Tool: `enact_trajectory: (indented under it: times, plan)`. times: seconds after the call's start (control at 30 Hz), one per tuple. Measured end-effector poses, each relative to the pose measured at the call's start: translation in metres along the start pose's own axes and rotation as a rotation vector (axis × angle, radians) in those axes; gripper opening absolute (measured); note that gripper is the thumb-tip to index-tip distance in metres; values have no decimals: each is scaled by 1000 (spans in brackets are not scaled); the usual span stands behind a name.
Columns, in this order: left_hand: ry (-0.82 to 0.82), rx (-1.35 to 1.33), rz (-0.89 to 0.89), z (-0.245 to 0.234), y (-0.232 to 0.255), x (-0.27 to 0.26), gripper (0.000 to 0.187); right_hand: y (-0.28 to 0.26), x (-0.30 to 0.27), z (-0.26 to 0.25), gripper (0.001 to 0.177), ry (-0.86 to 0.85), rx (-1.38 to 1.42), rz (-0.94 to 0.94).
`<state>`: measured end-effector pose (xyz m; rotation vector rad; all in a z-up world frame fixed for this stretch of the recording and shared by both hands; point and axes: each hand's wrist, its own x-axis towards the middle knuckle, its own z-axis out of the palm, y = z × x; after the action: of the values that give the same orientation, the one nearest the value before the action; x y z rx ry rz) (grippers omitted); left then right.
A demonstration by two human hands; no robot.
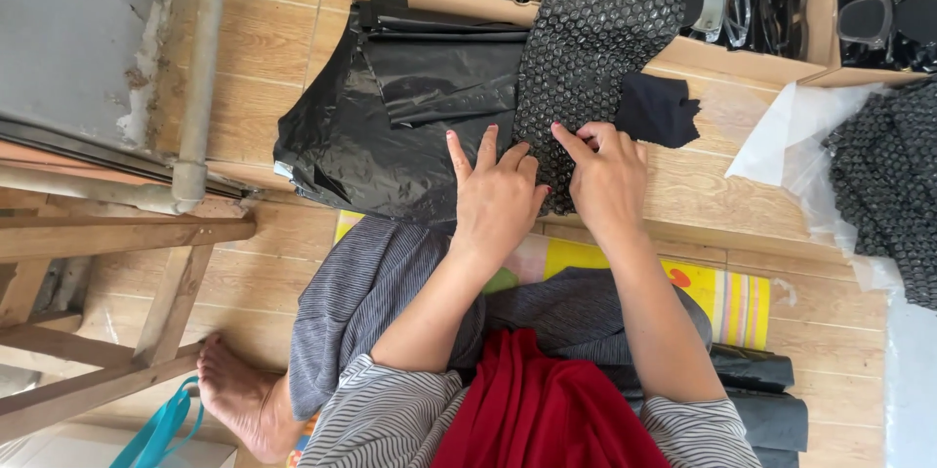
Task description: Cleaning a pair of sunglasses with a cloth and preparing them for packaging with bubble wrap.
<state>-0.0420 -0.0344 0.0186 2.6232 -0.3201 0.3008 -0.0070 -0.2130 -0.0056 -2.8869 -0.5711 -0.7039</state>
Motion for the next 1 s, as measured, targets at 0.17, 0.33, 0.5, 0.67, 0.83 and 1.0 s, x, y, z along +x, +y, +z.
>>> enact_trajectory:
  times: [0.17,0.33,0.5,0.67,0.83,1.0]
  plan:
    - [-24,6,3,-5,-3,1,38,-3,-4,0,53,-80,-137,-64]
    - [-37,12,19,-10,-3,-2,34,9,0,-30,56,-311,81,11]
    - [59,81,43,-9,4,-4,30,1,-21,-30,45,-212,-39,-30]
    - [119,128,59,21,2,-2,28,-19,-26,-25,42,-90,-166,-73]
    - [177,118,70,15,3,-3,26,-5,-19,-29,37,-119,-103,-37]
    - [195,69,62,13,2,-7,36,-25,-14,-41,40,-144,-91,-22]
